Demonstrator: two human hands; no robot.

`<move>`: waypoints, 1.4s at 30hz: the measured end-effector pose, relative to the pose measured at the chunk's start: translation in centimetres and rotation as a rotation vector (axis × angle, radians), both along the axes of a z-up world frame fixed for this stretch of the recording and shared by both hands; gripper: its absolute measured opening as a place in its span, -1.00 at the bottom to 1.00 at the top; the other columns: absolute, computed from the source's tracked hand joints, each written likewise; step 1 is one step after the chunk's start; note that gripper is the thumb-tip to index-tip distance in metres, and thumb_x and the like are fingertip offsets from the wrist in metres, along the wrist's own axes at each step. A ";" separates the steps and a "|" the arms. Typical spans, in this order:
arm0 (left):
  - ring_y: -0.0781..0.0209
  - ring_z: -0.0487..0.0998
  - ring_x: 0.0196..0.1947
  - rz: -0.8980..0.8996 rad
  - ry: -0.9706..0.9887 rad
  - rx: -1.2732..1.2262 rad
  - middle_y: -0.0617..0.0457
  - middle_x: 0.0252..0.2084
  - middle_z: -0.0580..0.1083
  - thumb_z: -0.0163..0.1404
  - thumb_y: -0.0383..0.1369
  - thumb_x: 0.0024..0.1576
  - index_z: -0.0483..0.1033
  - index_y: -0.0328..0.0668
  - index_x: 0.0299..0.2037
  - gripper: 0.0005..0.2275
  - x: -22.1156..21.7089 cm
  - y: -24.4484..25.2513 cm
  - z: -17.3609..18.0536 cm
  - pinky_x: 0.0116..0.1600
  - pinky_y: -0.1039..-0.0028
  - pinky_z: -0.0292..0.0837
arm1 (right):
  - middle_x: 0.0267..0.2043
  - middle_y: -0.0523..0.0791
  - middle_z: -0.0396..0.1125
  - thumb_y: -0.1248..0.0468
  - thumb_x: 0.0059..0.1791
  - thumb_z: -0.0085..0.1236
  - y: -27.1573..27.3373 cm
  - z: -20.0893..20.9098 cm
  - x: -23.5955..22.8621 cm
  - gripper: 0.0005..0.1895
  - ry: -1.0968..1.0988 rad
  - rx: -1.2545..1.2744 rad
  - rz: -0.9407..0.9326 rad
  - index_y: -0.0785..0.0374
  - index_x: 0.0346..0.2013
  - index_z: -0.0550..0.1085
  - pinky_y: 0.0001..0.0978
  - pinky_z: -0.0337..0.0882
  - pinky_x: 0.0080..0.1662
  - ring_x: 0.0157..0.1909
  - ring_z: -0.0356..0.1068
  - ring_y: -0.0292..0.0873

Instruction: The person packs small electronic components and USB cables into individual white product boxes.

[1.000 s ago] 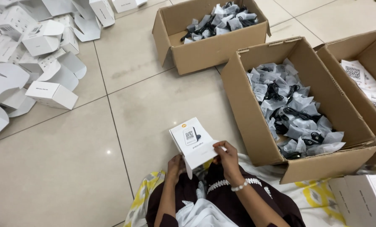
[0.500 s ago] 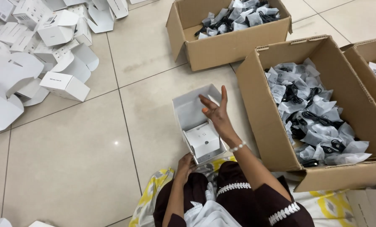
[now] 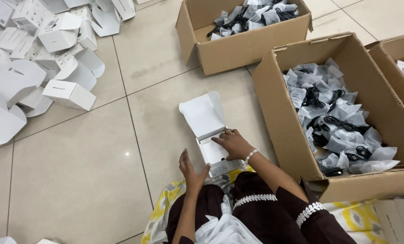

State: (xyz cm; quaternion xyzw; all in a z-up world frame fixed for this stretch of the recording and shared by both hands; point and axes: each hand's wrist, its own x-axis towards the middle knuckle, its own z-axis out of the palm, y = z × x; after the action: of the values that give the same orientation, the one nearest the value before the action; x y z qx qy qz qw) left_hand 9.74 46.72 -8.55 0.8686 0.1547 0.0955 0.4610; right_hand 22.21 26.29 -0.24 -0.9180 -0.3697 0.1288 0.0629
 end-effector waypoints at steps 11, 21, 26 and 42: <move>-0.14 0.30 0.32 -0.406 0.144 0.401 -0.11 0.38 0.14 0.40 -0.28 -0.22 0.09 -0.09 0.41 -0.05 0.7 4.7 16.5 0.32 0.17 0.34 | 0.36 -0.04 0.22 0.18 -0.38 0.54 3.3 9.5 -2.8 0.03 -0.145 0.255 0.098 0.13 0.35 0.28 -0.03 0.16 0.36 0.39 0.16 0.02; -0.07 0.23 0.37 -0.152 0.449 0.359 -0.07 0.39 0.09 0.44 -0.34 -0.25 0.02 -0.12 0.44 0.02 -6.3 12.7 3.1 0.41 0.27 0.28 | 0.43 -0.01 0.20 0.36 -0.19 0.33 8.5 -5.4 -7.5 -0.30 -0.208 0.350 0.215 0.16 0.26 0.41 -0.12 0.19 0.37 0.46 0.15 0.01; -0.21 0.15 0.39 -0.171 0.194 0.554 -0.21 0.39 0.12 0.38 -0.26 -0.12 0.18 -0.17 0.38 -0.16 -2.7 4.7 9.3 0.39 0.05 0.07 | 0.14 -0.02 0.34 0.27 -0.22 0.35 3.0 0.8 -6.9 -0.43 -0.090 0.313 -0.066 0.25 0.08 0.46 -0.11 0.26 0.25 0.24 0.29 0.03; -0.02 0.29 0.12 -0.457 0.267 0.760 -0.09 0.05 0.32 0.30 -0.33 -0.11 0.46 -0.22 0.04 -0.52 4.1 -10.9 11.9 0.31 0.02 0.04 | -0.13 -0.01 0.44 0.29 -0.08 0.26 -8.7 7.1 -5.8 -0.78 -0.206 0.801 -0.585 0.26 -0.16 0.54 -0.11 0.45 -0.06 -0.10 0.45 0.09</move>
State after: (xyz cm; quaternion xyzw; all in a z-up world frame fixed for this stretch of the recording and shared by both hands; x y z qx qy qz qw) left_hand 13.83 35.80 3.37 0.9925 -0.0285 -0.0711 0.0953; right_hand 16.40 17.59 6.88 -0.8949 -0.1215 -0.1375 0.4069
